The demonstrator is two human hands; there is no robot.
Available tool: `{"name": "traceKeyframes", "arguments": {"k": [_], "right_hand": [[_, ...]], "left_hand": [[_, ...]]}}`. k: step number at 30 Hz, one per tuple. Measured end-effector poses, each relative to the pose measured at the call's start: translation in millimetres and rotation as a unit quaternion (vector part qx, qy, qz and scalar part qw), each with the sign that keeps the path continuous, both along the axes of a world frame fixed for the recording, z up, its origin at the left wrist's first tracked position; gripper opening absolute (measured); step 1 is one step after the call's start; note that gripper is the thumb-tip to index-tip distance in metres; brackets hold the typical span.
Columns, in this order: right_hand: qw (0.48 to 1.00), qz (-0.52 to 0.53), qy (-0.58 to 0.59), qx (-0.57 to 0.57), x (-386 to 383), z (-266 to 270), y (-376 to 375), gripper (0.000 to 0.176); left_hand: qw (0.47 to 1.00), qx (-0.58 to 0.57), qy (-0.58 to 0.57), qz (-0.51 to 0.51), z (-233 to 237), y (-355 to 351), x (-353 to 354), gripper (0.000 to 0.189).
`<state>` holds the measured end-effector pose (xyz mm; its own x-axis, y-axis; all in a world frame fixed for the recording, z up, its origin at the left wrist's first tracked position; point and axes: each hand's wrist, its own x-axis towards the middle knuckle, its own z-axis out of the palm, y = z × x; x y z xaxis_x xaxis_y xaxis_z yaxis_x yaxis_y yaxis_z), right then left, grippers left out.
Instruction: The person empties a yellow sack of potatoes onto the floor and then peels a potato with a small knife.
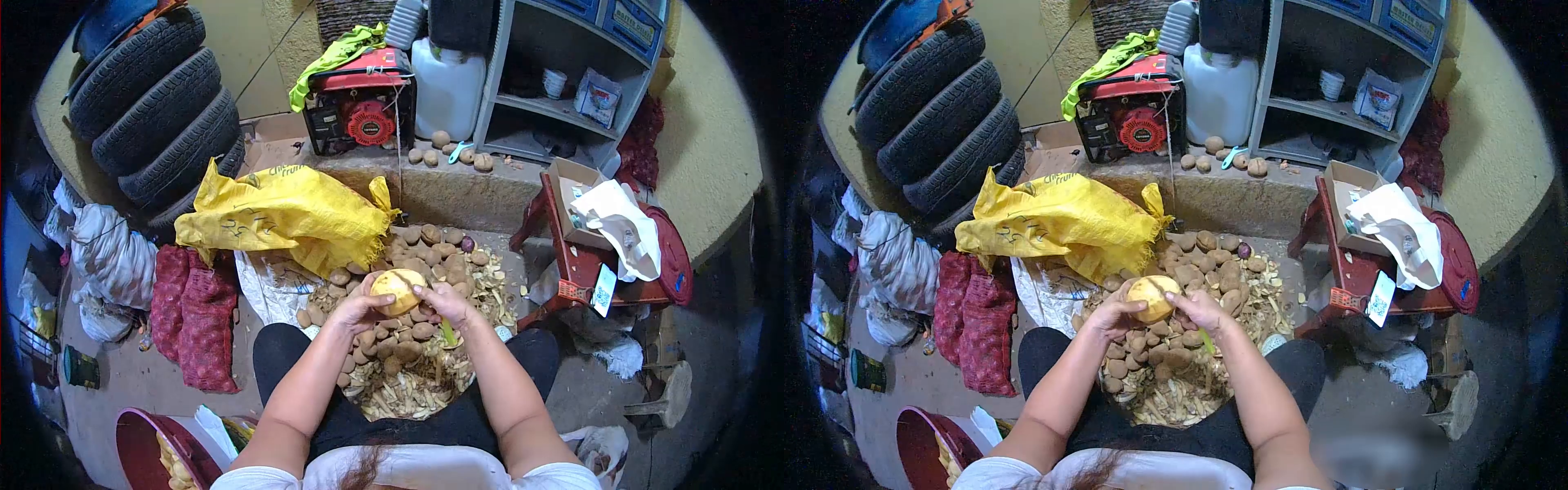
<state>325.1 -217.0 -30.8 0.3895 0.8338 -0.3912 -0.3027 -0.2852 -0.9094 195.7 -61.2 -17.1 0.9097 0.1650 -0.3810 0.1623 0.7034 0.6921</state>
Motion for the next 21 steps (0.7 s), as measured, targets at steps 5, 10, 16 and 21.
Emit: {"name": "traceKeyframes", "arguments": {"k": [5,10,16,21], "right_hand": [[0.954,-0.149,-0.259,-0.026,18,-23,2,0.048],[0.981,0.067,-0.153,-0.094,-8,51,-13,0.065],[0.933,0.079,-0.351,0.008,-19,27,-11,0.072],[0.939,0.097,-0.33,-0.008,-17,26,-8,0.068]], "left_hand": [[0.997,-0.054,-0.052,-0.02,-11,1,4,0.069],[0.996,0.064,-0.052,0.038,0,-8,2,0.067],[0.986,0.143,-0.063,0.058,-8,-7,3,0.068],[0.981,0.171,-0.073,0.062,-7,-7,3,0.068]]}}
